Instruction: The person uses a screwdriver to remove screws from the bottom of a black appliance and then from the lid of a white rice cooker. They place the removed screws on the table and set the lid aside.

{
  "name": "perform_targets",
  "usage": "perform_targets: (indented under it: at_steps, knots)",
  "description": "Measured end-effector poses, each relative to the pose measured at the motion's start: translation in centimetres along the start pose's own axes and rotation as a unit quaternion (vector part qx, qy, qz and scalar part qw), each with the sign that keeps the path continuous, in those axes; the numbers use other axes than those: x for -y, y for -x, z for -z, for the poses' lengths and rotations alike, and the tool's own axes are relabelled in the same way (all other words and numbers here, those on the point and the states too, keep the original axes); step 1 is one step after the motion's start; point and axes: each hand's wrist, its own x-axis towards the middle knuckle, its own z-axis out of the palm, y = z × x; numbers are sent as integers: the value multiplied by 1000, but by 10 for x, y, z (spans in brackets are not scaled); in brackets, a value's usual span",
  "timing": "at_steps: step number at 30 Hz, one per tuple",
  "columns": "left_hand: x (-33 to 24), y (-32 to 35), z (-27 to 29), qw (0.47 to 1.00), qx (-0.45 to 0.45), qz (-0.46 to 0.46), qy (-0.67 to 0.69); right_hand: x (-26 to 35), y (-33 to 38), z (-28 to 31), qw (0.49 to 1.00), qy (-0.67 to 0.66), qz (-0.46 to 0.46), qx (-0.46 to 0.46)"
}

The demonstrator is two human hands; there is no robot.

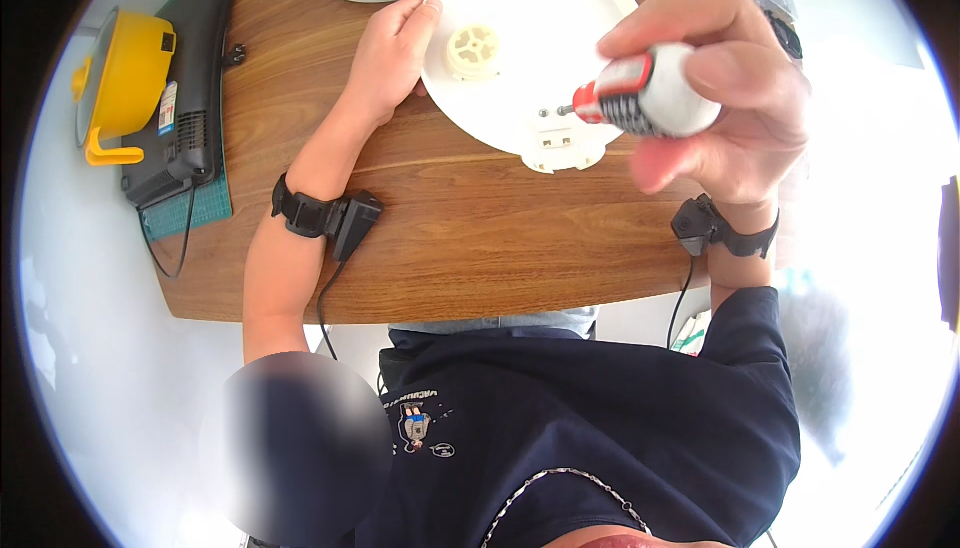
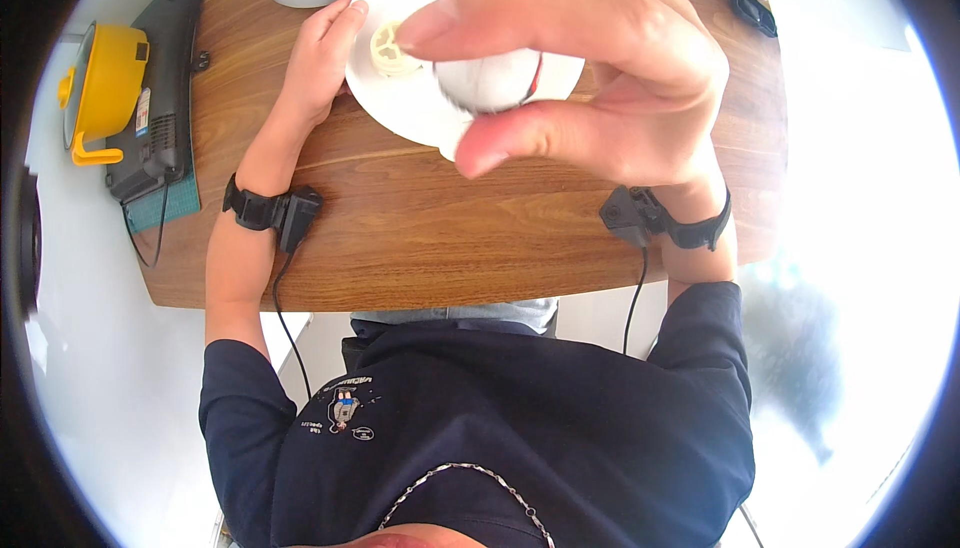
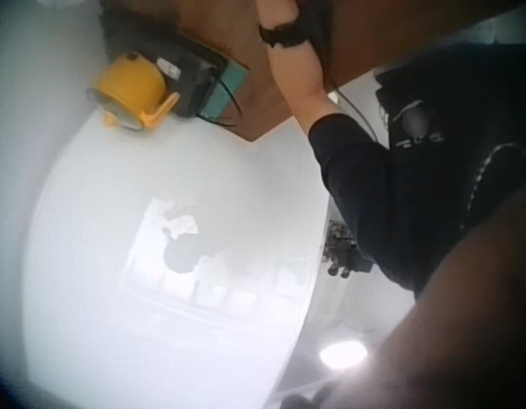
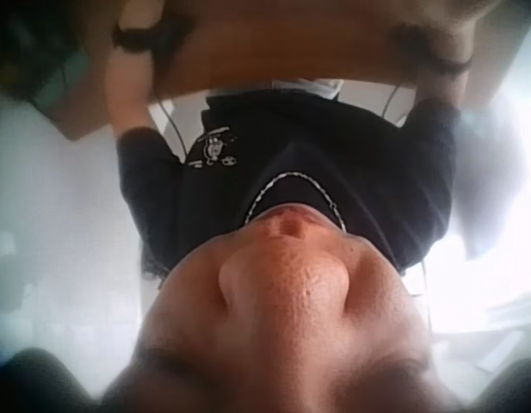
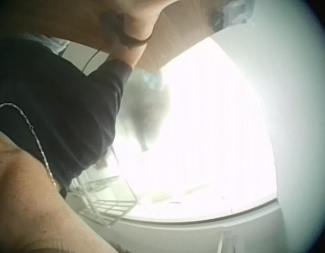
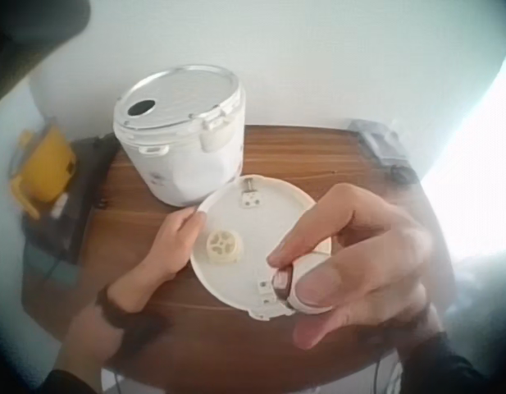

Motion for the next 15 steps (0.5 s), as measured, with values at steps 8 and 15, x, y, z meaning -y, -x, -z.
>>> perform_targets:
  at_steps: [8, 15]
  knots:
    - [-6, -1, 3, 999, 29, 43, -1, -8, -1, 8, 1000, -7, 5, -10]
    - [-6, 6, 9, 999, 20, 38, 8, 2, 1, -13, 996, -71, -24, -49]
